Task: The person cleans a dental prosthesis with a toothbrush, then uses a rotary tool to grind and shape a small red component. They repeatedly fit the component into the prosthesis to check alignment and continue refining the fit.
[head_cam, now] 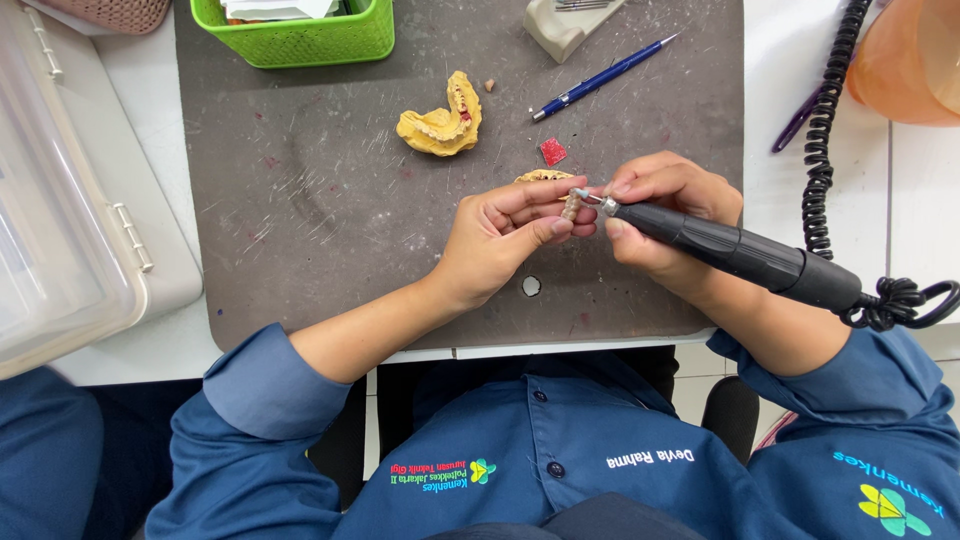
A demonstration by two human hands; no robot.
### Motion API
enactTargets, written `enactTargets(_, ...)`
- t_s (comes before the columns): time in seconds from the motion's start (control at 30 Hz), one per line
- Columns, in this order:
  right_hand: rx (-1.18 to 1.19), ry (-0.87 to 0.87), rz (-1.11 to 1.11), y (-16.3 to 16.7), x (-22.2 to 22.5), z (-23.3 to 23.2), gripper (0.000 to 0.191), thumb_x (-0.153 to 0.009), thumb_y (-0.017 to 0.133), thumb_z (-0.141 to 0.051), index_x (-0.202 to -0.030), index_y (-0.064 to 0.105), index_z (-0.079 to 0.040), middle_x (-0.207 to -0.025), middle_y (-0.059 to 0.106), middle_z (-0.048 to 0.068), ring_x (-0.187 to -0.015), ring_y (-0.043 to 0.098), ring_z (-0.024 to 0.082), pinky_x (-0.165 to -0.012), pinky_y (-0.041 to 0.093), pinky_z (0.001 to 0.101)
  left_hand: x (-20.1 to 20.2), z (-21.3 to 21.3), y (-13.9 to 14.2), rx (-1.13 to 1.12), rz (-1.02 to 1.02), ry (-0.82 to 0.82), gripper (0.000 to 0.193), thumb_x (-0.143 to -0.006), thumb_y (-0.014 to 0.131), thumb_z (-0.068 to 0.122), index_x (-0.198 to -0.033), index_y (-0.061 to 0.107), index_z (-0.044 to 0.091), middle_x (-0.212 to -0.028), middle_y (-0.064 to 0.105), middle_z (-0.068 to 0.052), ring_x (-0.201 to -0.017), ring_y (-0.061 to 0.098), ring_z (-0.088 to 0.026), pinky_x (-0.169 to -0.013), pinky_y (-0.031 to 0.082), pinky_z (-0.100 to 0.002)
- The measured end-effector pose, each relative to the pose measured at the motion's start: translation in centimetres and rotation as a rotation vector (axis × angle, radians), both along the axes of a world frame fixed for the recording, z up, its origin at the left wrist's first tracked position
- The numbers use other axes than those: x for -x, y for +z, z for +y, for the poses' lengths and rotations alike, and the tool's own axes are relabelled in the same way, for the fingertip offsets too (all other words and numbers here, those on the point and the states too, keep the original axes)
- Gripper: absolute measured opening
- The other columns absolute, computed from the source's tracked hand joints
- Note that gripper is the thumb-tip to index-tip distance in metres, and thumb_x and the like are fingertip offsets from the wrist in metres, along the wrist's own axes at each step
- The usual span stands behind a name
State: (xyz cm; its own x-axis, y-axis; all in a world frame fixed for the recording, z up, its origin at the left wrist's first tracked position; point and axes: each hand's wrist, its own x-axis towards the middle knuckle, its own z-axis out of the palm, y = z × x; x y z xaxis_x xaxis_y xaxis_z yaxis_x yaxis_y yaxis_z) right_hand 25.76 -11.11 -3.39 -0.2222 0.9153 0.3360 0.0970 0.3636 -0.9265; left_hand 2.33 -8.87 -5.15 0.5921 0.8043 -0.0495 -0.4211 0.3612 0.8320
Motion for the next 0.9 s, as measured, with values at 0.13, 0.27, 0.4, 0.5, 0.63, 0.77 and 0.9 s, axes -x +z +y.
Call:
enactTargets(0.13, -0.030, 0.009, -0.039, 0.24, 0.02, 0.11, 0.024, -0.092, 0.077, 0.000, -0.111, 0.062, -0.003, -0.117, 0.066, 0.013, -0.104, 0.073, 0.021, -0.095, 0.062, 0.0309, 0.16, 0.07, -0.06, -0.004, -0.007, 0.001, 0.039, -0.106, 0.059, 0.000, -0.145, 0.055, -0.002, -0.137, 0.068, -0.014, -0.123, 0.070, -0.023, -0.110, 0.057, -0.036)
enactTargets(0.27, -0.037, -0.005, -0.064, 0.37, 0.11, 0.23, 0.024, -0.092, 0.077, 0.000, -0.110, 0.062, -0.003, -0.114, 0.067, 0.013, -0.103, 0.074, 0.021, -0.094, 0.062, 0.0306, 0.04, 0.13, 0.01, -0.023, 0.017, 0.010, 0.038, -0.107, 0.058, -0.001, -0.145, 0.057, -0.002, -0.135, 0.069, -0.014, -0.122, 0.070, -0.023, -0.109, 0.058, -0.035)
enactTargets(0.4, -0.008, 0.010, -0.030, 0.40, 0.19, 0.16, 0.024, -0.092, 0.077, 0.001, -0.111, 0.062, -0.002, -0.114, 0.066, 0.013, -0.107, 0.074, 0.022, -0.097, 0.062, 0.0317, 0.18, 0.24, -0.02, -0.066, 0.041, 0.016, 0.037, -0.107, 0.058, -0.002, -0.145, 0.058, -0.002, -0.135, 0.069, -0.013, -0.122, 0.070, -0.022, -0.107, 0.058, -0.034)
enactTargets(0.5, 0.014, 0.010, -0.027, 0.43, 0.16, 0.06, 0.025, -0.092, 0.077, 0.001, -0.111, 0.062, -0.002, -0.116, 0.066, 0.014, -0.106, 0.073, 0.021, -0.098, 0.061, 0.0314, 0.23, 0.22, -0.16, -0.066, 0.029, 0.016, 0.037, -0.107, 0.058, -0.002, -0.145, 0.057, -0.002, -0.136, 0.068, -0.012, -0.122, 0.070, -0.022, -0.109, 0.058, -0.034)
enactTargets(0.63, 0.079, -0.007, 0.014, 0.48, 0.07, 0.04, 0.025, -0.092, 0.076, 0.001, -0.113, 0.061, -0.002, -0.118, 0.066, 0.013, -0.107, 0.072, 0.019, -0.097, 0.060, 0.0296, 0.00, 0.26, -0.40, -0.085, 0.034, 0.028, 0.037, -0.107, 0.058, -0.003, -0.144, 0.058, -0.003, -0.133, 0.069, -0.014, -0.121, 0.070, -0.022, -0.108, 0.058, -0.035)
enactTargets(0.77, 0.007, 0.008, -0.048, 0.43, 0.06, 0.14, 0.025, -0.092, 0.077, 0.001, -0.112, 0.062, -0.002, -0.116, 0.066, 0.013, -0.105, 0.071, 0.019, -0.097, 0.061, 0.0309, 0.01, 0.28, -0.53, -0.075, 0.014, 0.026, 0.036, -0.107, 0.058, -0.003, -0.143, 0.058, -0.003, -0.133, 0.069, -0.012, -0.121, 0.070, -0.022, -0.110, 0.058, -0.035)
enactTargets(0.9, -0.005, -0.011, -0.064, 0.26, 0.00, 0.12, 0.025, -0.093, 0.077, 0.000, -0.113, 0.062, -0.002, -0.113, 0.066, 0.013, -0.103, 0.071, 0.017, -0.095, 0.060, 0.0295, -0.05, 0.24, -0.64, -0.066, 0.022, 0.030, 0.036, -0.106, 0.057, -0.004, -0.143, 0.058, -0.003, -0.133, 0.068, -0.013, -0.121, 0.070, -0.022, -0.109, 0.058, -0.036)
